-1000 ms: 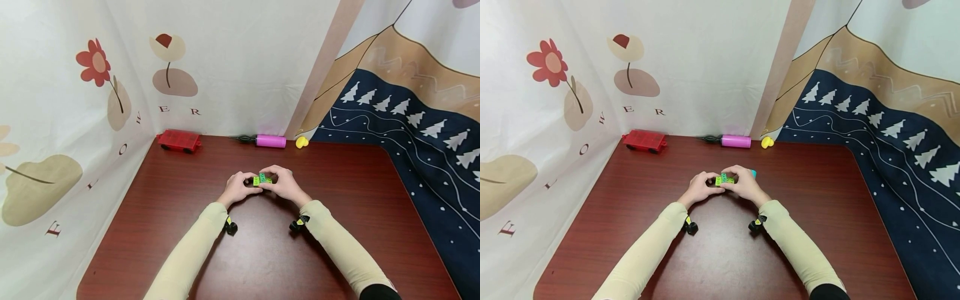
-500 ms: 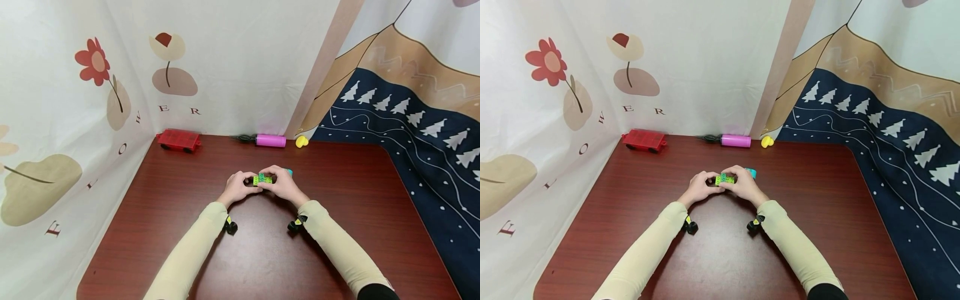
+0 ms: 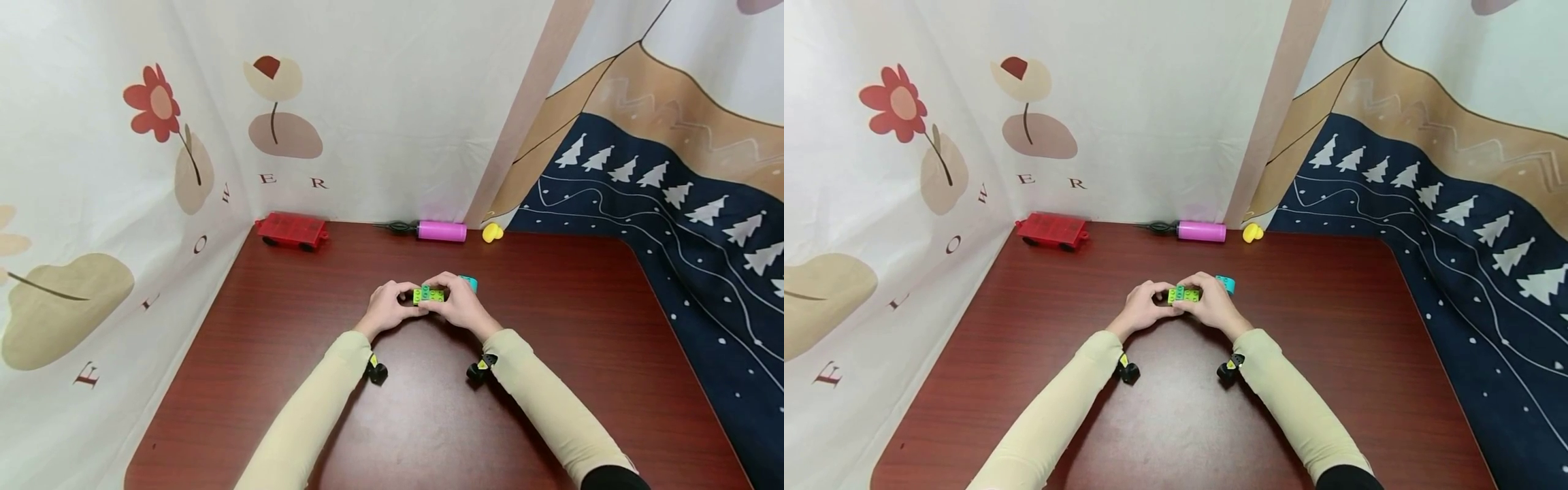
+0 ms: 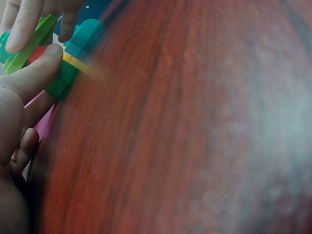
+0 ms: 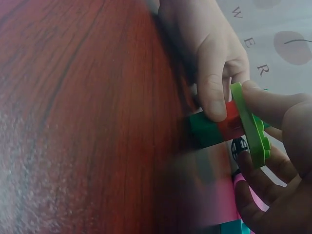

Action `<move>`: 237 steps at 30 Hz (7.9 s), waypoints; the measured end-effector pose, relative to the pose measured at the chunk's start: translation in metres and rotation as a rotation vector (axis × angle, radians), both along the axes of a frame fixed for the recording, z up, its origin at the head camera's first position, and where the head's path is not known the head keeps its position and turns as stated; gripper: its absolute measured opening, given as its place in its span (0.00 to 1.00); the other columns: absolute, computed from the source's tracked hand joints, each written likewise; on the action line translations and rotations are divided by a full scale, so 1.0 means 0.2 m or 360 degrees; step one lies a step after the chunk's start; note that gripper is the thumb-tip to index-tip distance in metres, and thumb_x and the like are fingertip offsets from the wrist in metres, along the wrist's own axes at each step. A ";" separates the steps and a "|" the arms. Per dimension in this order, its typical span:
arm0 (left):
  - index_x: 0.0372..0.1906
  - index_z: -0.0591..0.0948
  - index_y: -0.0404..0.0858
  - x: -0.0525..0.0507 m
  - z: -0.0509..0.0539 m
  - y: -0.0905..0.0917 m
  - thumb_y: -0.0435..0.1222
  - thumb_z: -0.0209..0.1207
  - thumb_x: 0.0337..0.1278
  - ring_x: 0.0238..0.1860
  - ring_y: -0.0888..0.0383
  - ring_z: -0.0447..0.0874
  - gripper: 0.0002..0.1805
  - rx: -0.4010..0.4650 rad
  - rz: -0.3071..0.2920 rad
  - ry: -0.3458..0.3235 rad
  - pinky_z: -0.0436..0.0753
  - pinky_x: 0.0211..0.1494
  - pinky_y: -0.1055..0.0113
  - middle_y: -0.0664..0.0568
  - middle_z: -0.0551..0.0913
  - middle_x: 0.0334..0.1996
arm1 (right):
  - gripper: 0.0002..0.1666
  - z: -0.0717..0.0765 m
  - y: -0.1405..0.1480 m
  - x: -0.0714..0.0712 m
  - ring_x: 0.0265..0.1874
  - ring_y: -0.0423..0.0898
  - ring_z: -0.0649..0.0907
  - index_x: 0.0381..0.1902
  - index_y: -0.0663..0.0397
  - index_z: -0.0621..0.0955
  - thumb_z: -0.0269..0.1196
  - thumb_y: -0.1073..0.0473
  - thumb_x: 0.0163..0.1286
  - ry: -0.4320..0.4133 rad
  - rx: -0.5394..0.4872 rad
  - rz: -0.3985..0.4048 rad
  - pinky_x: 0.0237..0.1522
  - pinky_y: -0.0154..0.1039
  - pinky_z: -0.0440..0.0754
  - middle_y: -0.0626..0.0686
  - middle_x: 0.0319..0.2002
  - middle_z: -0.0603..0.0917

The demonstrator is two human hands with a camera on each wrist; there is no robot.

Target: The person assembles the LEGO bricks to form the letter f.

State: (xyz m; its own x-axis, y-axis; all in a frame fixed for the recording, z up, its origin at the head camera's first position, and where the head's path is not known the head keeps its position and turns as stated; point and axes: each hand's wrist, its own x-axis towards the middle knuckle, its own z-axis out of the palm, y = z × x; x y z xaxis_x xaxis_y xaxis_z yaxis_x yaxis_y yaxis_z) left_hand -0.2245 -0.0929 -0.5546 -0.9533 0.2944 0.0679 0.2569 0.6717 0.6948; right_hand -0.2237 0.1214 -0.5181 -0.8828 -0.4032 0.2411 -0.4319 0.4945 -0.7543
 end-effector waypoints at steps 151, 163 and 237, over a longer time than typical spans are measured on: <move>0.52 0.86 0.59 0.02 0.01 -0.03 0.54 0.76 0.55 0.39 0.60 0.79 0.20 0.0400 -0.0052 -0.0010 0.75 0.45 0.60 0.62 0.85 0.38 | 0.17 0.11 0.14 -0.05 0.49 0.51 0.87 0.59 0.60 0.85 0.68 0.60 0.76 -0.0080 -0.0061 0.0166 0.51 0.49 0.86 0.56 0.52 0.87; 0.53 0.86 0.58 0.01 0.00 -0.02 0.53 0.76 0.56 0.39 0.61 0.79 0.21 0.0392 -0.0048 -0.0015 0.76 0.46 0.61 0.63 0.86 0.42 | 0.19 0.12 0.10 -0.03 0.49 0.50 0.84 0.58 0.60 0.86 0.70 0.59 0.73 0.0103 0.0007 0.0212 0.52 0.52 0.84 0.55 0.50 0.87; 0.54 0.86 0.57 0.03 0.00 -0.02 0.53 0.77 0.55 0.39 0.62 0.79 0.22 0.0346 -0.0048 0.0040 0.74 0.47 0.61 0.62 0.85 0.36 | 0.21 0.08 0.08 0.02 0.41 0.45 0.79 0.59 0.54 0.86 0.73 0.56 0.71 0.0344 0.0178 0.0190 0.40 0.41 0.80 0.52 0.45 0.83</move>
